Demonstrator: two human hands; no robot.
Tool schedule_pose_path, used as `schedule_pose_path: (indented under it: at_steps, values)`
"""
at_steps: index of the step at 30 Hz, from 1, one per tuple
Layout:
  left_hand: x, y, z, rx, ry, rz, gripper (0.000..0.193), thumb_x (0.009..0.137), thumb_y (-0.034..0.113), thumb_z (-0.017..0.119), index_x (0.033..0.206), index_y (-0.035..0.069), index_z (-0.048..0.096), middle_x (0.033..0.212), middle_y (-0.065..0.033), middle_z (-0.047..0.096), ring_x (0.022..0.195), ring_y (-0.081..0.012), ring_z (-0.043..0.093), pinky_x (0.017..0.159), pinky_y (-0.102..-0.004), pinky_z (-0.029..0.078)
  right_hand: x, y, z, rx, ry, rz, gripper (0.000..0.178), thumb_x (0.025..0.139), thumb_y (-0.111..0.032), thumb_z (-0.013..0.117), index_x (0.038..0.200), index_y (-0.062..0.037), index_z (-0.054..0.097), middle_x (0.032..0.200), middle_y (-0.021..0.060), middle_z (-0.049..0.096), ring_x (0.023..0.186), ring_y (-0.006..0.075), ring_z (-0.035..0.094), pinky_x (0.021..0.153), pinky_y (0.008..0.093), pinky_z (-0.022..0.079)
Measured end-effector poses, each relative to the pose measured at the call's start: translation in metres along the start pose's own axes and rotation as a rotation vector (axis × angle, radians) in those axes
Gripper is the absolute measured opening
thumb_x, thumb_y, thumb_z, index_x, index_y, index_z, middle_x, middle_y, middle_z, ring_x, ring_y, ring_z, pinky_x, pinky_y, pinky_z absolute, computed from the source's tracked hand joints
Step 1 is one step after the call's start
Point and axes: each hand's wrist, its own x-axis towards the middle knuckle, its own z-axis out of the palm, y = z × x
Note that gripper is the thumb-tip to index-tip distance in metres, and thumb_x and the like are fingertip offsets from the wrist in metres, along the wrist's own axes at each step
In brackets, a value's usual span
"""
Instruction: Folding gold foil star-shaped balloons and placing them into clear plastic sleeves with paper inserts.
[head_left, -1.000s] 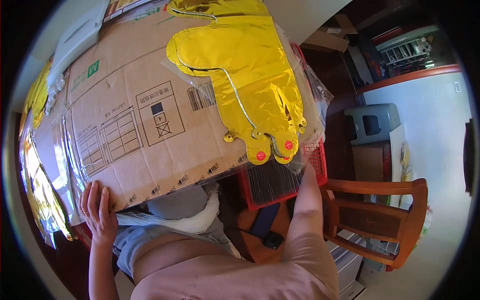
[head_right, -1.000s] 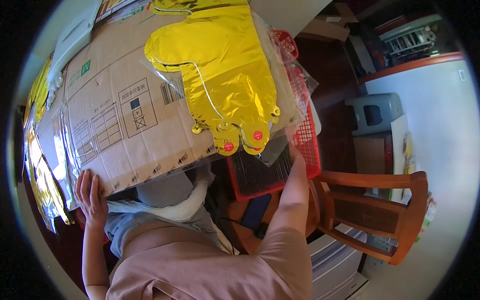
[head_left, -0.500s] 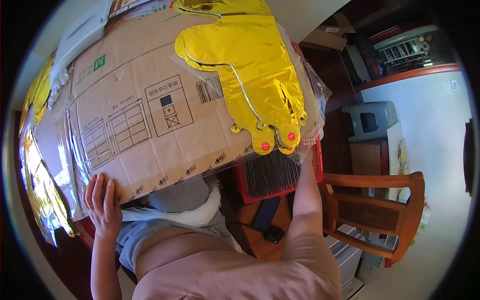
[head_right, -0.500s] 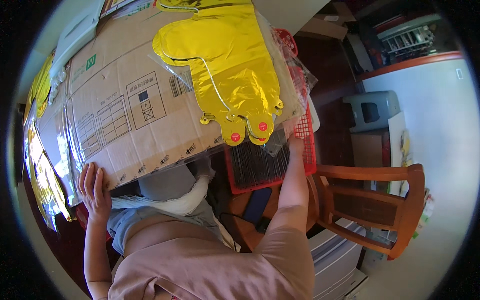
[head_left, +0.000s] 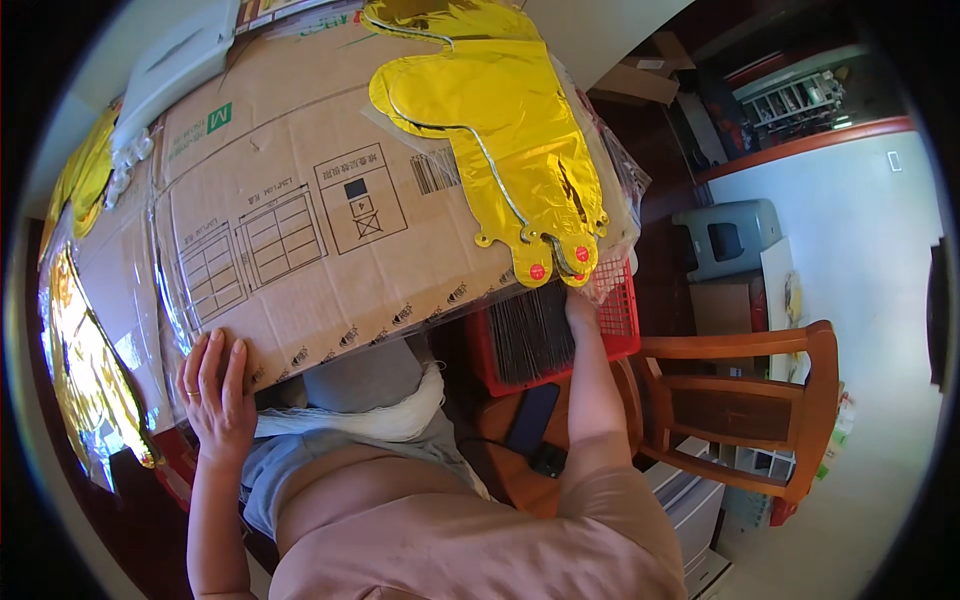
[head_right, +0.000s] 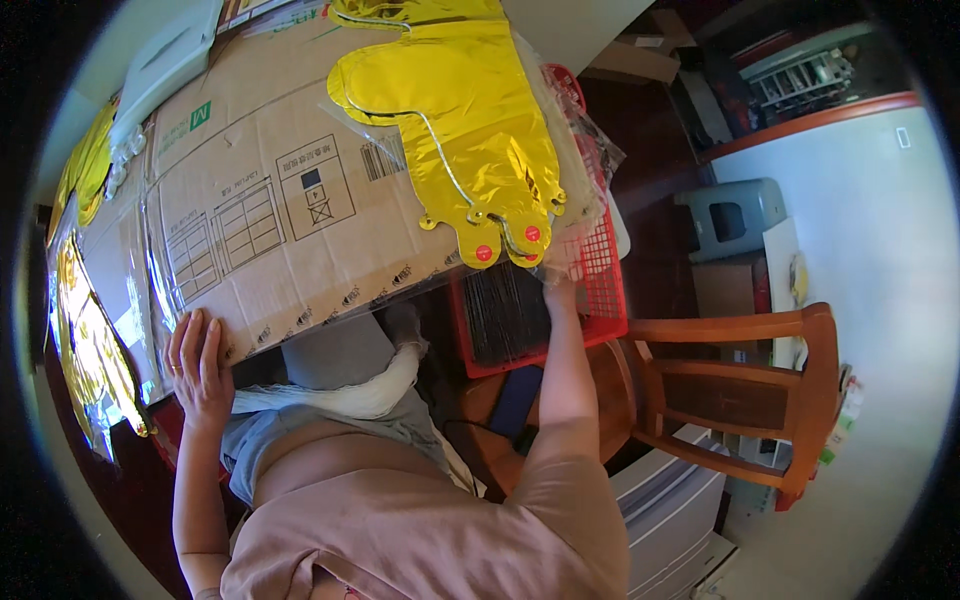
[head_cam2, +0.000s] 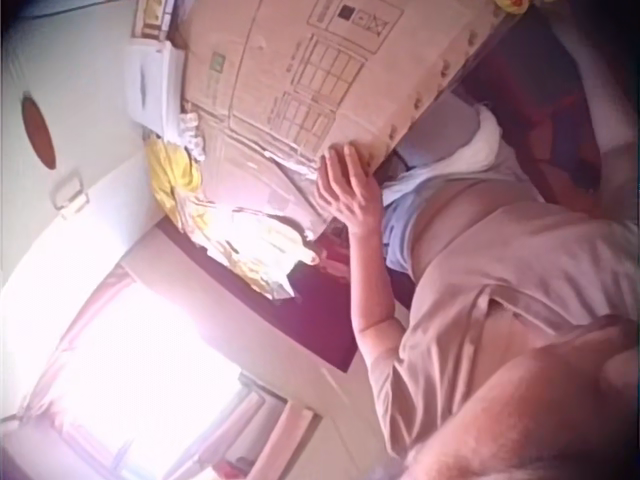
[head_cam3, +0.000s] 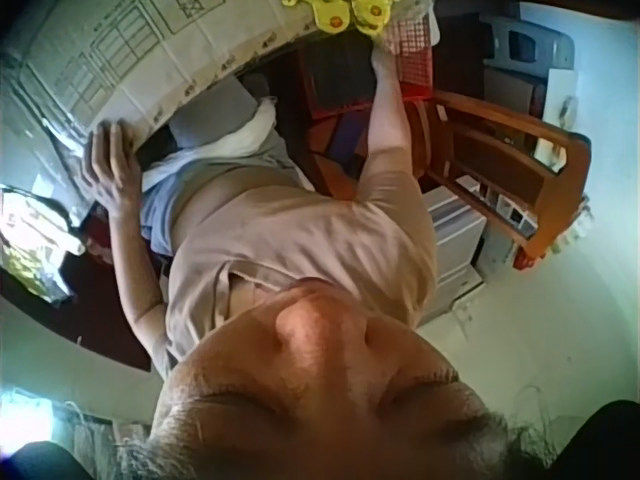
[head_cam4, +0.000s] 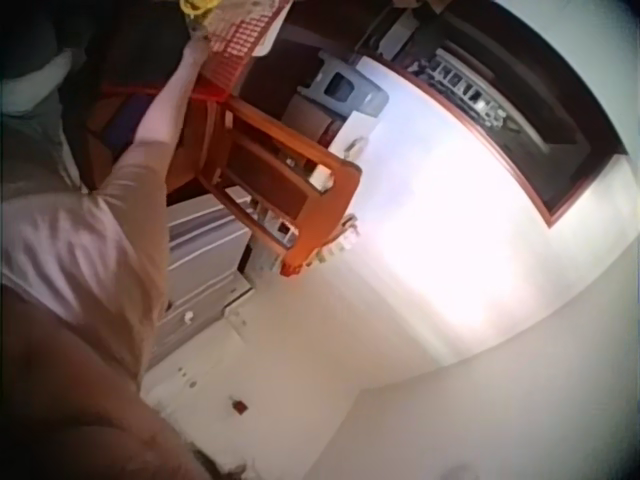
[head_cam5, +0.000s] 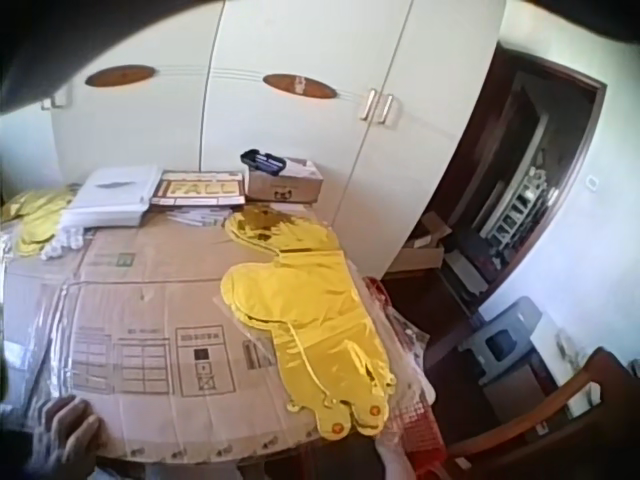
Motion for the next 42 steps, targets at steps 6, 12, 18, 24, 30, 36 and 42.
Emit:
schedule_pose_path:
  at_steps: [6, 12, 18, 24, 30, 36, 42]
  values:
    - [0.0, 0.002, 0.001, 0.024, 0.036, -0.012, 0.056, 0.076, -0.006, 0.067, 0.128, 0.013, 0.062, 0.135, -0.0114, 0.058, 0.127, -0.0325, 0.053, 0.106, -0.0468, 0.041, 0.055, -0.005, -0.04, 0.214, -0.003, 0.284, 0.058, 0.098, -0.048, 0.048, 0.14, -0.0085, 0.052, 0.125, 0.0301, 0.061, 0.116, 0.0447, 0.06, 0.097, 0.0477, 0.049]
    - [0.0, 0.002, 0.0, 0.018, 0.03, -0.016, 0.057, 0.075, -0.007, 0.068, 0.129, 0.013, 0.061, 0.135, -0.0112, 0.058, 0.127, -0.0324, 0.053, 0.106, -0.0471, 0.041, 0.085, -0.032, -0.061, 0.152, 0.042, 0.266, 0.059, 0.098, -0.049, 0.049, 0.14, -0.0079, 0.051, 0.127, 0.0298, 0.06, 0.117, 0.0445, 0.059, 0.098, 0.0474, 0.048]
    - [0.001, 0.002, 0.0, 0.013, 0.029, -0.01, 0.055, 0.077, -0.006, 0.068, 0.128, 0.012, 0.061, 0.135, -0.012, 0.058, 0.127, -0.0328, 0.053, 0.106, -0.0471, 0.041, 0.126, -0.057, -0.084, 0.092, 0.072, 0.251, 0.06, 0.097, -0.049, 0.05, 0.141, -0.0074, 0.051, 0.128, 0.0294, 0.06, 0.118, 0.0442, 0.059, 0.099, 0.047, 0.048]
    - [-0.005, -0.001, 0.002, 0.002, -0.007, -0.006, 0.057, 0.075, -0.008, 0.063, 0.13, 0.008, 0.059, 0.139, -0.0159, 0.055, 0.132, -0.0359, 0.048, 0.11, -0.0494, 0.038, 0.132, -0.068, -0.072, 0.043, 0.061, 0.229, 0.062, 0.097, -0.05, 0.051, 0.141, -0.0069, 0.051, 0.129, 0.0291, 0.059, 0.12, 0.044, 0.058, 0.1, 0.0467, 0.047]
    - [0.0, 0.002, -0.001, 0.015, -0.001, -0.016, 0.048, 0.081, -0.002, 0.068, 0.126, 0.011, 0.061, 0.136, -0.013, 0.058, 0.128, -0.0333, 0.053, 0.106, -0.0466, 0.041, 0.107, -0.075, -0.06, -0.011, 0.069, 0.19, 0.063, 0.097, -0.051, 0.051, 0.141, -0.0063, 0.051, 0.131, 0.0288, 0.059, 0.121, 0.0438, 0.057, 0.101, 0.0464, 0.046]
    - [-0.005, 0.0, -0.001, -0.019, -0.028, -0.011, 0.061, 0.072, -0.01, 0.056, 0.131, 0.007, 0.058, 0.14, -0.0165, 0.053, 0.133, -0.0364, 0.048, 0.111, -0.0499, 0.036, 0.089, -0.138, -0.032, -0.109, 0.067, 0.079, 0.064, 0.096, -0.052, 0.052, 0.141, -0.0058, 0.051, 0.132, 0.0284, 0.058, 0.122, 0.0435, 0.056, 0.103, 0.0461, 0.045]
    - [0.0, 0.0, 0.0, -0.009, 0.004, 0.0, 0.059, 0.074, -0.008, 0.061, 0.13, 0.009, 0.059, 0.137, -0.0141, 0.056, 0.128, -0.0342, 0.052, 0.107, -0.0488, 0.039, 0.074, -0.163, -0.014, -0.136, 0.081, 0.07, 0.066, 0.096, -0.053, 0.053, 0.141, -0.0053, 0.051, 0.133, 0.0281, 0.057, 0.123, 0.0433, 0.056, 0.104, 0.0457, 0.044]
